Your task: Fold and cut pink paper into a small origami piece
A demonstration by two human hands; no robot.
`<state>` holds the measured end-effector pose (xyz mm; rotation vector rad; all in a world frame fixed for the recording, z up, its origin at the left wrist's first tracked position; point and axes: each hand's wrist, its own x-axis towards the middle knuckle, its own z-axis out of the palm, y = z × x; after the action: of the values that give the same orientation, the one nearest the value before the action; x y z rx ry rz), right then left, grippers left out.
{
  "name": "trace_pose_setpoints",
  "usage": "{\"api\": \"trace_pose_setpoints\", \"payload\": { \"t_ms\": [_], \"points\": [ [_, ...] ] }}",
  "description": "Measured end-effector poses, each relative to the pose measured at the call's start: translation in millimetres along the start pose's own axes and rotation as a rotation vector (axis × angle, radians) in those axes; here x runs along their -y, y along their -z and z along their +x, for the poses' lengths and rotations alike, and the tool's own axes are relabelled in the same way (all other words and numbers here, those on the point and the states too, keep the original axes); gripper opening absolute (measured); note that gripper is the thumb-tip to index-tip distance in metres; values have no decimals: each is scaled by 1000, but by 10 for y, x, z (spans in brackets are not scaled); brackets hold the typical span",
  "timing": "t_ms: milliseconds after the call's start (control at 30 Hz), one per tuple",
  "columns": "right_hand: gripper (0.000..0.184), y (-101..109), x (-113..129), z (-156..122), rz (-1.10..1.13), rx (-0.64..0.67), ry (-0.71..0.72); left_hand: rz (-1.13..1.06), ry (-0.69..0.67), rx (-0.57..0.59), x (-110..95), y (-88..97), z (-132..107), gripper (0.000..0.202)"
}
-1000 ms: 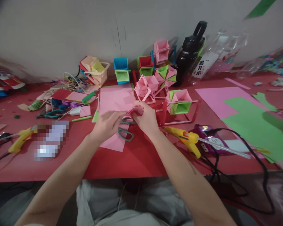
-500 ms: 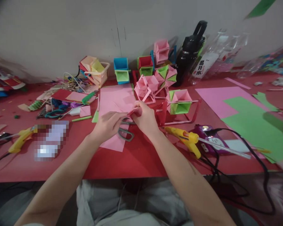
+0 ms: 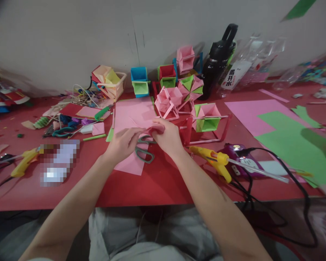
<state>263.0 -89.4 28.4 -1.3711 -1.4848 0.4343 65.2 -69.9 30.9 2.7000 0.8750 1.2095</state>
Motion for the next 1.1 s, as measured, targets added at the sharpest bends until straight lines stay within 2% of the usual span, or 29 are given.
{"api": "trace_pose_setpoints", "payload": {
  "t_ms": [133,300,400,533,633,867,1100],
  "points": [
    [37,32,54,40,159,45,-130,-50,134,-21,26,40,5,21],
    [17,61,74,78,521,110,-310,-140,248,-72,46,80,28,18],
    [37,69,62,82,640,125,-312,-321,403,-161,99,69,55,17],
    [60,36,91,57,557,183,-227,-780,640,-250,165,29,91,19],
    [64,-4,123,35,469,127,-245,-991,762,-252,147,1,108,25],
    [51,-3,146,26,575,95,-219,-1127,872,-209,41,-49,122,25],
    [43,-7,110,33,552,40,-238,-1192,881,-220,10,-57,136,26]
  ]
}}
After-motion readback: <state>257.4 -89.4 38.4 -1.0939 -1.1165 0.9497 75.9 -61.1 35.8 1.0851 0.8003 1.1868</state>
